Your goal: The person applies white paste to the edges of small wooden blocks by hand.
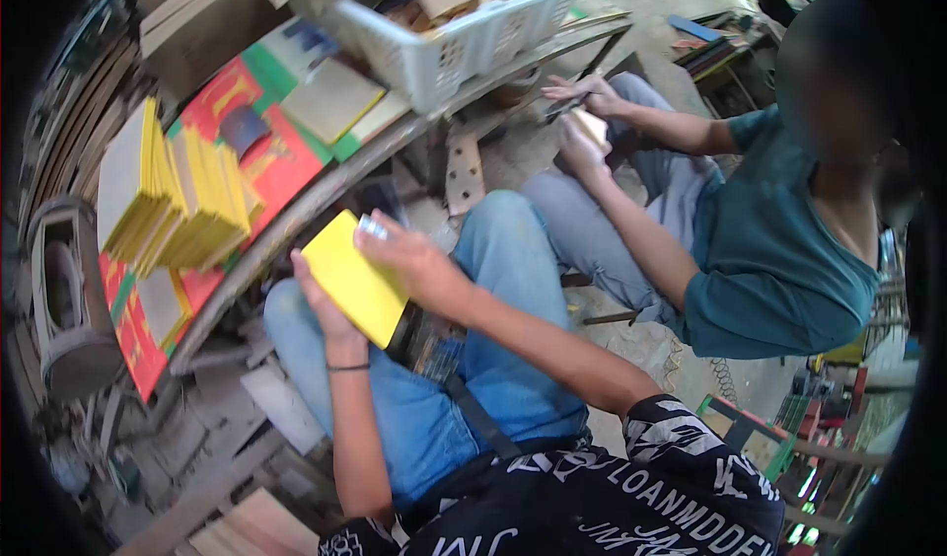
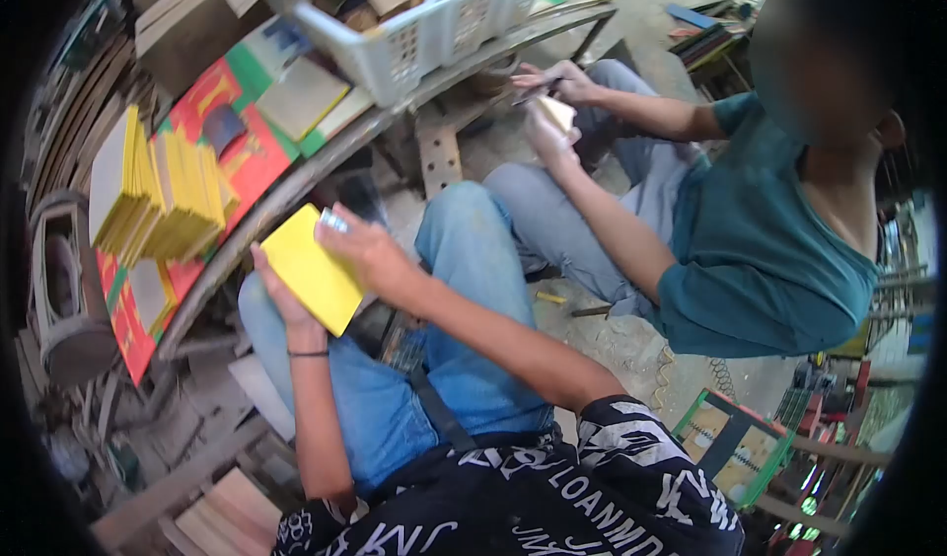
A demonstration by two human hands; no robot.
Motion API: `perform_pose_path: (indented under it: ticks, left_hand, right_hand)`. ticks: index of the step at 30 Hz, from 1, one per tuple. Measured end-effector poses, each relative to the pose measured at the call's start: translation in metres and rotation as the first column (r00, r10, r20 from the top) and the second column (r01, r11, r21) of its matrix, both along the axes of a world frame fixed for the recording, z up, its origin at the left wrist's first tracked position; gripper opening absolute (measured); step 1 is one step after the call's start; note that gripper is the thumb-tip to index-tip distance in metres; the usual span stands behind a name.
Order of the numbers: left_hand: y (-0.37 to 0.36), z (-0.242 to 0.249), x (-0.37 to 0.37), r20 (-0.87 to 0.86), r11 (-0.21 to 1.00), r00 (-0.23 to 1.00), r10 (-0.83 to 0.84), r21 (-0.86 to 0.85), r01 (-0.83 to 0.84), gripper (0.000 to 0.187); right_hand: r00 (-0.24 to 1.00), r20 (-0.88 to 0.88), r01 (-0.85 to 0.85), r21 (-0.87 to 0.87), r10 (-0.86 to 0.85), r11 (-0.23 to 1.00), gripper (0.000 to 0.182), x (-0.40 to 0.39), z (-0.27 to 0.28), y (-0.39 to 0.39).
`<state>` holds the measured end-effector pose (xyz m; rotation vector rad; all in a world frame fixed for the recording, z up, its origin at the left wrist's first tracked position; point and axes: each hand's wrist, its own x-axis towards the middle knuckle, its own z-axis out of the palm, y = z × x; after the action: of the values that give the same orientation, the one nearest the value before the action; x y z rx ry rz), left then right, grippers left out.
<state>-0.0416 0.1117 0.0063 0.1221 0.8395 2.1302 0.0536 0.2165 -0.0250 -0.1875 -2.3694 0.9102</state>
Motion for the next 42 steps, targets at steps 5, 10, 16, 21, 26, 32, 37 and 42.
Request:
perform_pose_path:
  ticks: [5, 10, 16, 21, 26, 32, 37, 42]
  left_hand:
    - [0.003, 0.004, 0.005, 0.055, 0.996, 0.996, -0.075, -0.043, 0.078, 0.067]
    - [-0.002, -0.005, -0.003, 0.018, 0.997, 0.997, -0.071, -0.029, 0.071, 0.067]
    - [0.000, -0.001, 0.004, 0.016, 0.995, 0.996, -0.085, -0.057, 0.086, 0.064]
    - [-0.002, -0.012, -0.004, 0.033, 0.995, 0.994, -0.100, 0.016, 0.100, 0.064]
    - [0.004, -0.011, 0.002, 0.085, 0.998, 0.995, -0.050, -0.029, 0.053, 0.062]
    - [-0.001, -0.012, -0.002, 0.122, 0.996, 0.989, -0.077, 0.064, 0.070, 0.063]
    - [-0.001, -0.008, -0.009, 0.046, 1.000, 0.999, -0.030, -0.001, 0.030, 0.061]
    - [0.006, -0.005, -0.002, 0.048, 0.999, 0.999, -0.004, -0.051, 0.006, 0.065]
  right_hand:
    - [0.996, -0.015, 0.090, 0.073, -0.089, 0.993, 0.057, -0.011, -0.002, 0.015]
    - [1.000, -0.012, 0.022, 0.057, -0.022, 0.998, 0.053, 0.001, -0.004, -0.008]
    - [0.998, -0.039, 0.053, 0.033, -0.052, 0.998, 0.048, -0.007, 0.004, 0.003]
    - [0.999, -0.047, 0.020, 0.032, -0.018, 0.999, 0.055, 0.004, 0.000, -0.016]
    - [0.993, -0.087, 0.082, 0.039, -0.078, 0.996, 0.049, -0.016, -0.004, 0.003]
    - [0.999, -0.018, 0.029, 0.090, -0.027, 0.995, 0.054, -0.011, 0.000, -0.005]
    - [0.998, 0.012, 0.062, 0.075, -0.063, 0.995, 0.054, -0.002, 0.001, -0.016]
    - [0.995, 0.059, 0.080, 0.086, -0.085, 0.993, 0.054, -0.011, -0.008, -0.003]
